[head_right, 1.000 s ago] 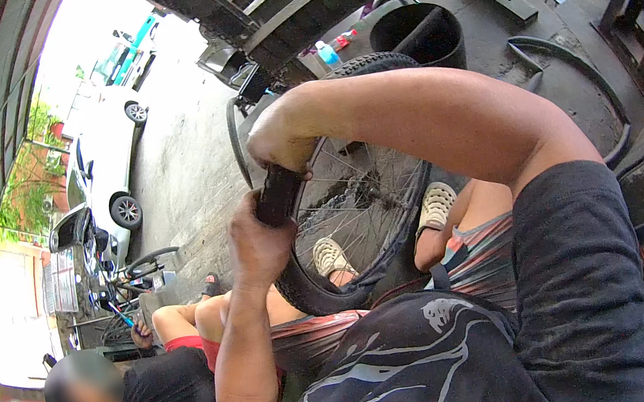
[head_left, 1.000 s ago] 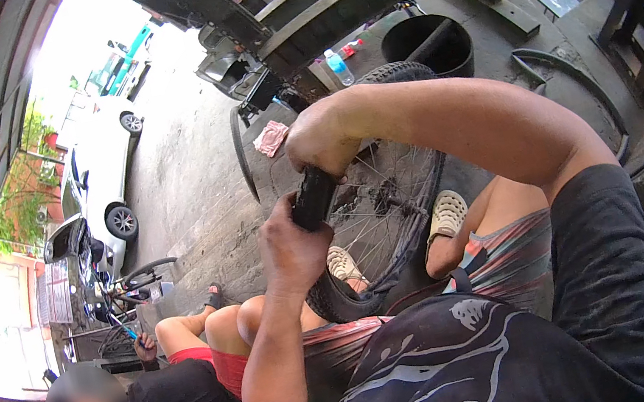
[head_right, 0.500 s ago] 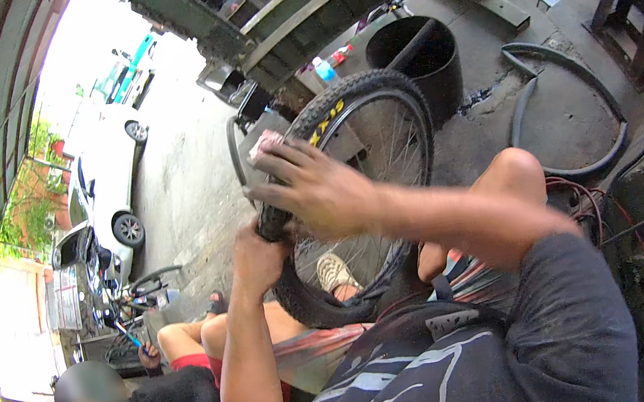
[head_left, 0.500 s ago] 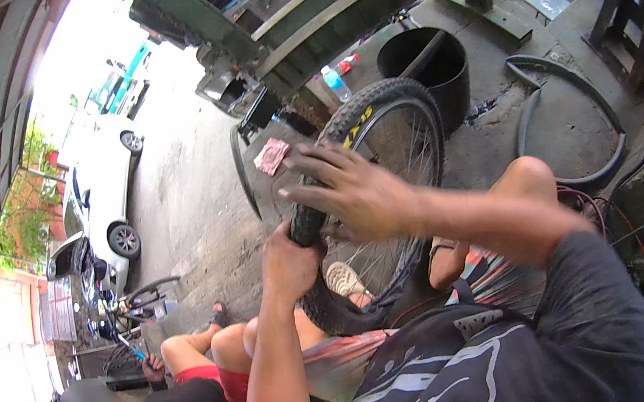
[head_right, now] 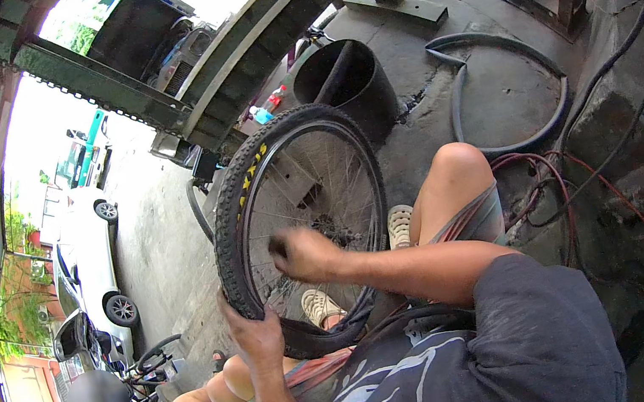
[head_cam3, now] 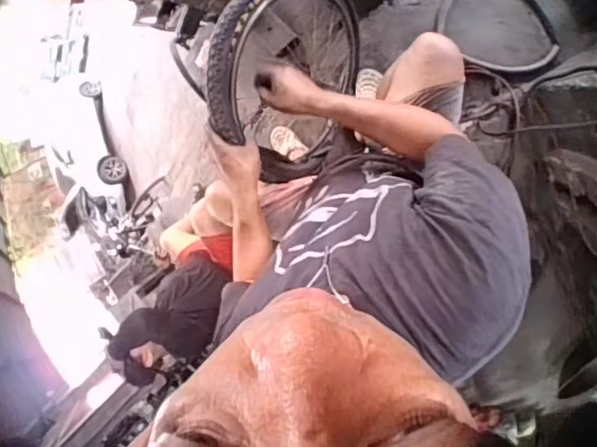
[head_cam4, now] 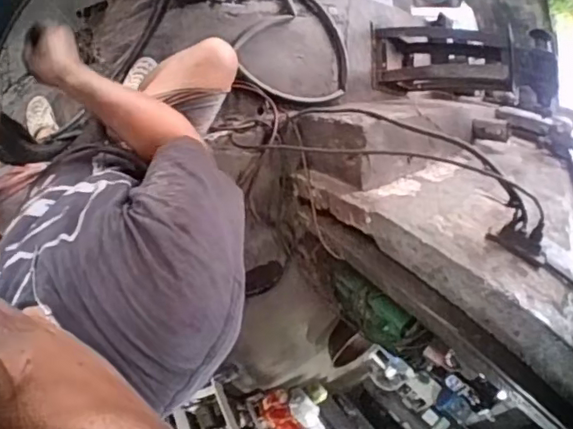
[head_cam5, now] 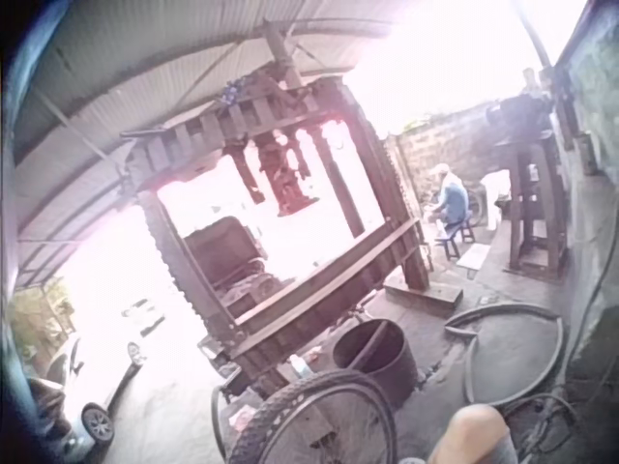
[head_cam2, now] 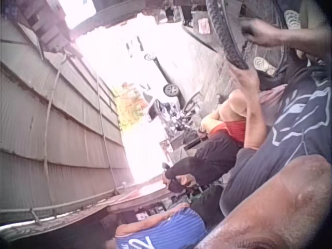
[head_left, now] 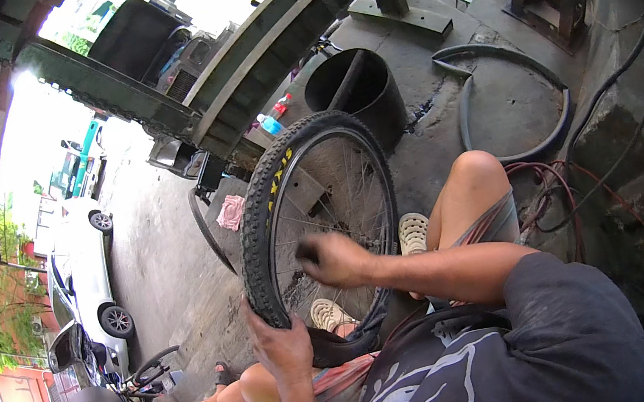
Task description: The person is seated on the ground in a bicycle repair shop, working on a bicycle wheel. They are using their hands to manipulate the tire and inner tube, attempting to seat the tire onto the rim.
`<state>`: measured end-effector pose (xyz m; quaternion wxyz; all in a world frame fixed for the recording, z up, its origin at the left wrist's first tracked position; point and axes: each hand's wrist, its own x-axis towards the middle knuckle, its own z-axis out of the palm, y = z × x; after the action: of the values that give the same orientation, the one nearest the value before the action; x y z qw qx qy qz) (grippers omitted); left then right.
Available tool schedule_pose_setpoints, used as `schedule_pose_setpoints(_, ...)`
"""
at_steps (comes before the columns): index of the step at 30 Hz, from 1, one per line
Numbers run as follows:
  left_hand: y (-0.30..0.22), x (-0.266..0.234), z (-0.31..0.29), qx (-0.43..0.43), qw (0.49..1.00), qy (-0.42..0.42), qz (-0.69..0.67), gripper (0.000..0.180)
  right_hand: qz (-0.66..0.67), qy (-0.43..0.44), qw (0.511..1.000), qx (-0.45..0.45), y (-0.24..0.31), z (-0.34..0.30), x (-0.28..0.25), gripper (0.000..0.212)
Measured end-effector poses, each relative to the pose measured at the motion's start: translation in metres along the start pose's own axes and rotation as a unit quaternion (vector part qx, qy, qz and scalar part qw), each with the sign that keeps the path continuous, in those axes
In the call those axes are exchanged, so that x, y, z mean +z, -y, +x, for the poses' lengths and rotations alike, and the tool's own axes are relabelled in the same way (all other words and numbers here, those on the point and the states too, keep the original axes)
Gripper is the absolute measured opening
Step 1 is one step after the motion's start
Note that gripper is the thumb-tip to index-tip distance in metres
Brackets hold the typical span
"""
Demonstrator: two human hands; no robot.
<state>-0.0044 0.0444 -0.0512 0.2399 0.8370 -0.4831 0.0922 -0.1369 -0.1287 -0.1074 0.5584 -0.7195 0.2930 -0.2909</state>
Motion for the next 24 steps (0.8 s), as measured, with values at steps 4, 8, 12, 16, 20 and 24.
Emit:
schedule_pose_setpoints(4,0.006,-0.007,0.033,-0.037,0.994,0.082,-0.063,0.079,0.084,0.136,0.987,-0.006,-0.028,-0.053,0.068,0.035)
schedule_pose_setpoints(8,-0.05,-0.031,0.098,-0.007,0.99,0.137,0.03,0.075,0.132,-0.015,0.99,0.048,0.022,-0.059,0.063,0.036)
schedule_pose_setpoints(12,-0.093,-0.04,0.138,-0.039,0.972,0.227,0.056,0.082,0.279,0.0,0.955,0.105,0.04,-0.057,0.032,0.043)
schedule_pose_setpoints(16,-0.09,-0.032,0.144,-0.02,0.976,0.212,0.046,0.087,0.333,0.016,0.933,0.134,0.034,-0.058,0.036,0.05)
schedule_pose_setpoints(20,-0.082,-0.026,0.142,-0.02,0.977,0.204,0.058,0.072,0.306,0.002,0.941,0.142,0.028,-0.055,0.045,0.049)
schedule_pose_setpoints(24,-0.074,-0.027,0.141,-0.02,0.98,0.191,0.049,0.071,0.405,0.085,0.888,0.2,0.031,-0.04,0.039,0.049)
